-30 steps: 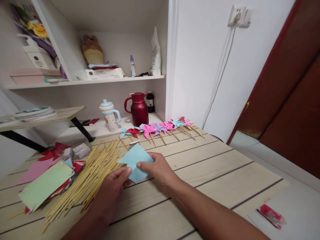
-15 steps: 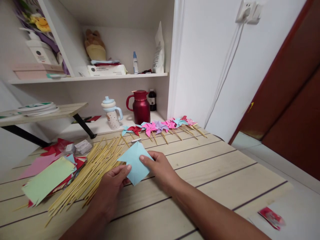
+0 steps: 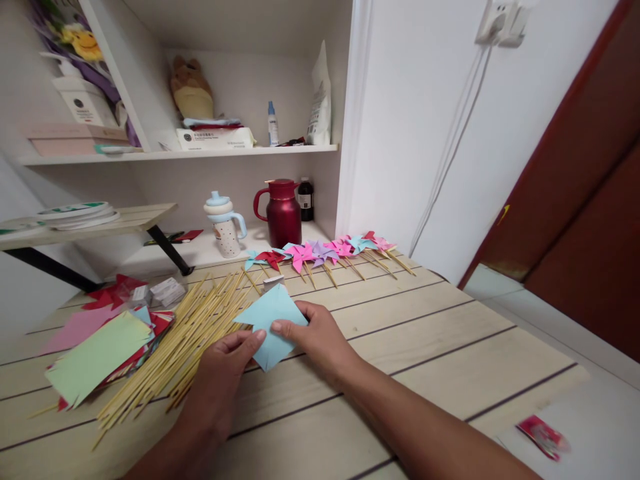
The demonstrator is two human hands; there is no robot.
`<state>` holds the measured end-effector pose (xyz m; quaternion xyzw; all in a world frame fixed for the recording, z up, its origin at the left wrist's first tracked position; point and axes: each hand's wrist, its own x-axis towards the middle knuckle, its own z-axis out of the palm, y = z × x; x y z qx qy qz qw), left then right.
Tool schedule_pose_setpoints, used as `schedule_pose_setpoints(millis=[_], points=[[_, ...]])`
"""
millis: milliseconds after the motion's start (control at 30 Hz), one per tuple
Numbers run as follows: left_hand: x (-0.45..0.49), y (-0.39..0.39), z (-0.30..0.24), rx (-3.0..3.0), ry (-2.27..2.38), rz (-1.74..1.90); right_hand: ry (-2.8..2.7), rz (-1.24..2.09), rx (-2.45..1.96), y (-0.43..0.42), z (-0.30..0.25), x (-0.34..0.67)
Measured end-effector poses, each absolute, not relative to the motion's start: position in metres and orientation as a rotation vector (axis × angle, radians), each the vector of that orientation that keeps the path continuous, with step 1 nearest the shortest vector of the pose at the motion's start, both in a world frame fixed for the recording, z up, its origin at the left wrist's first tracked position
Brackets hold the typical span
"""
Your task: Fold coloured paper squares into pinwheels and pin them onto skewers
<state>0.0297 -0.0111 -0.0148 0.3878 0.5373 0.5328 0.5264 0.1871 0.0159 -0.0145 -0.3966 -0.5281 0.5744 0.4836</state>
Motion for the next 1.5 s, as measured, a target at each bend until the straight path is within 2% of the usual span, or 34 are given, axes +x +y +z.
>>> schedule_pose_setpoints(millis=[500,700,1033,1267,1500], points=[[0.033,-0.012,-0.015,0.945,0.982,1.164,-1.164,1.494,-0.953,0.017,-0.017,0.189],[0.033,-0.011,-0.019,0.884,1.115,1.205,-1.178,1.532,-0.94,0.017,-0.018,0.187],[0.021,-0.006,-0.013,0.706,1.032,1.44,-1.467,1.291,-0.8,0.004,-0.01,0.186],[0.025,-0.011,-0.01,0.726,0.943,1.452,-1.847,0.743,-0.854,0.004,-0.022,0.182],[0.026,-0.012,-0.014,0.689,0.956,1.45,-1.836,0.628,-0.882,0.006,-0.019,0.185]])
